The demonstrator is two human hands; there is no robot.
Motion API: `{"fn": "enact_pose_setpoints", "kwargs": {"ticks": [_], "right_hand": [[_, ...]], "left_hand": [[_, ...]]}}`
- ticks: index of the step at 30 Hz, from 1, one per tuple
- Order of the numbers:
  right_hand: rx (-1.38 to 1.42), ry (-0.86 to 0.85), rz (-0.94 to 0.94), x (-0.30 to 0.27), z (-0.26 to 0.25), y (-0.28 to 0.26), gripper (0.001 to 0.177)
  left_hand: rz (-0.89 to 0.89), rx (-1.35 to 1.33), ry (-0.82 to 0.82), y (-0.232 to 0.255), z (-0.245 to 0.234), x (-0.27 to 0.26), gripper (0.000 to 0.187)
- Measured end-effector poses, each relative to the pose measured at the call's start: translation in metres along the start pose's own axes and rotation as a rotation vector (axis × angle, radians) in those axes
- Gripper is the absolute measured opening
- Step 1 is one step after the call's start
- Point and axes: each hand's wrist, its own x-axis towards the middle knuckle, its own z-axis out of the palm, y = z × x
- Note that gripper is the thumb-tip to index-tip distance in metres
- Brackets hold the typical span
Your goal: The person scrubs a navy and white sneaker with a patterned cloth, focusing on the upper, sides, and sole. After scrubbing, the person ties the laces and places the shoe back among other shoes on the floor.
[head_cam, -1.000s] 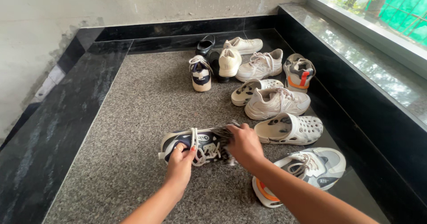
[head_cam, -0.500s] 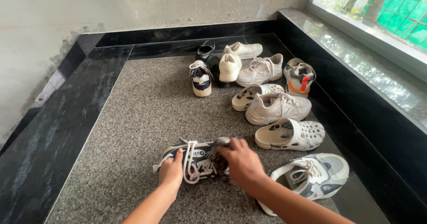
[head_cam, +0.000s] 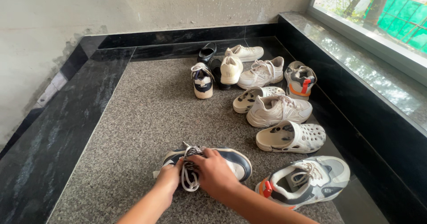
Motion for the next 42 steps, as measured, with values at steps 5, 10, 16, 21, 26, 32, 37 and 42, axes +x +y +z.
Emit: {"fn": "enact_pose_setpoints", "kwargs": {"ticks": [5,10,16,21,26,32,37,42], "right_hand": [[-0.214,-0.155,-0.005,-0.010,-0.016,0.047,0.065],[-0.375,-0.173,0.058,-0.025,-0.038,0.083,0.068],[-0.263,-0.216,0.242,-0.015,-0.041,0.058,0.067],[-0.045,-0.149,0.045,0.002,-0.016,0.002,0.064],[-0.181,-0.168,-0.099,-0.006,-0.004,0.006,0.063],[-0.500,-0.239,-0.134,-0.027,-0.025,0.063,0.079],[-0.424,-0.136,0.138,-0.042,-0.034,0.083,0.065],[-0.308,-0.126,0.275,-0.025,-0.010,0.057,0.065]], "left_hand": [[0.053,0.081,0.086,0.001,0.003,-0.011,0.052],[0.052,0.076,0.038,0.004,0.005,-0.005,0.054],[0.218,0.200,0.097,-0.031,0.000,0.024,0.057],[0.254,0.117,0.045,-0.058,-0.002,0.053,0.060],[0.189,0.016,-0.090,-0.066,-0.010,0.045,0.058],[0.212,0.143,-0.074,-0.046,-0.014,0.020,0.057],[0.176,0.226,-0.003,-0.043,-0.008,0.017,0.059],[0.363,0.213,0.105,-0.062,-0.005,0.027,0.056]]}}
